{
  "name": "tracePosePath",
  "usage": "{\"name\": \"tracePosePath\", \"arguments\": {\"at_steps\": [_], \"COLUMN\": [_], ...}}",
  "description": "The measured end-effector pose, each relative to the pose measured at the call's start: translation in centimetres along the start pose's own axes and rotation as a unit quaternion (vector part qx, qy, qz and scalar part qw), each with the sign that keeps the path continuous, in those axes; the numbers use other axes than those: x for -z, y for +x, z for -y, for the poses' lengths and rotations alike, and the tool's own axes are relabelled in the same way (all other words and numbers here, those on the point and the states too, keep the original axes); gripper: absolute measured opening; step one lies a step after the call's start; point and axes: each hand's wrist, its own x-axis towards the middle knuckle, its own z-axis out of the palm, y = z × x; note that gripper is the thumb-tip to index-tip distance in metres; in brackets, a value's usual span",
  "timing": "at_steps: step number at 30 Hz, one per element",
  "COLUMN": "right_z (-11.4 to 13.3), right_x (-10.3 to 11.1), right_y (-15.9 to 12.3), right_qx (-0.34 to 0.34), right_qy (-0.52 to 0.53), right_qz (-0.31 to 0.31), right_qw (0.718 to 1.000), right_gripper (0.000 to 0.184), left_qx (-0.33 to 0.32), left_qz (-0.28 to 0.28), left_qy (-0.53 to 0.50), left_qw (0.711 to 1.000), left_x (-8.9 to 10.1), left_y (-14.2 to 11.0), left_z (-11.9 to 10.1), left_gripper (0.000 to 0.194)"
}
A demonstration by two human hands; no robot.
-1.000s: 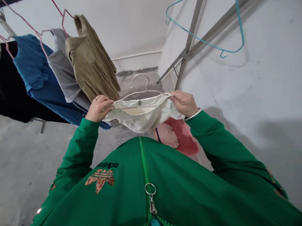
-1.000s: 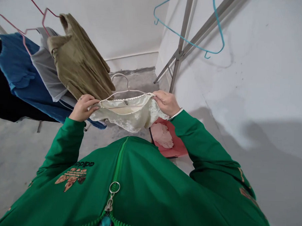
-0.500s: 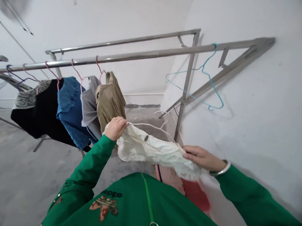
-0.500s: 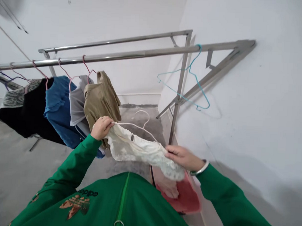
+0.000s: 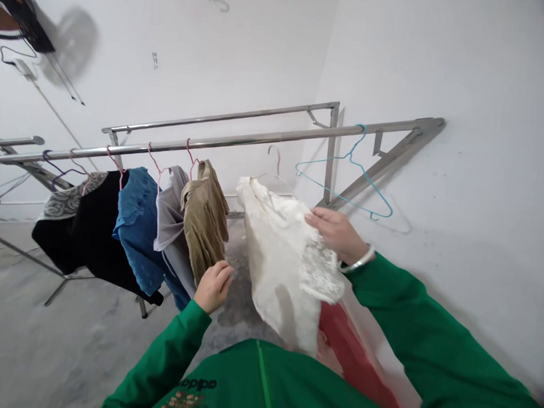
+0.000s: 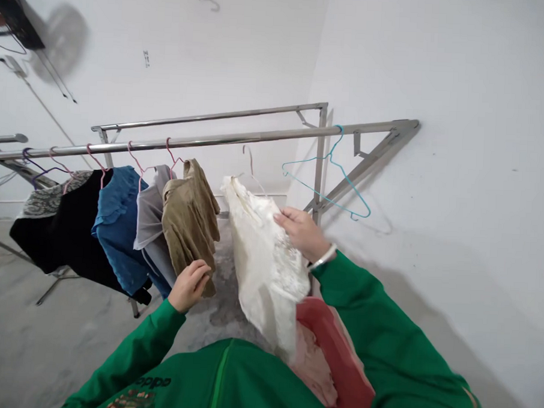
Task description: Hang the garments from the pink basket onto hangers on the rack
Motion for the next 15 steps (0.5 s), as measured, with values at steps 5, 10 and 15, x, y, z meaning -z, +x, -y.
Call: {"name": "tracePosePath", "arguments": {"at_steps": [5,10,15], "right_z": [0.0,0.0,-1.1], "right_x": [-5.9,-10.7,-12.5], "right_y": [7.3,11.6,12.4], "right_qx": [0.105,0.122,0.100], "right_qy": [-0.034,-0.133,-0.173], "right_qz": [-0.022,-0.066,-0.085], "right_qw": [0.994,0.981,0.976], "right_gripper": [0.031,0.027,0.034], "left_qx": [0.047,0.068,0.085], "left_qz": [0.036,0.034,0.034], "left_qy": [-0.022,-0.017,-0.012], "left_qw": [0.998,0.997,0.996], "left_x": [-0.4,-0.3,-0.2], "left_y": [-2.3,-4.1,-5.7], "left_z": [-0.6,-0.4,-0.2], "left_gripper": [0.021,0.020,0.020]}}
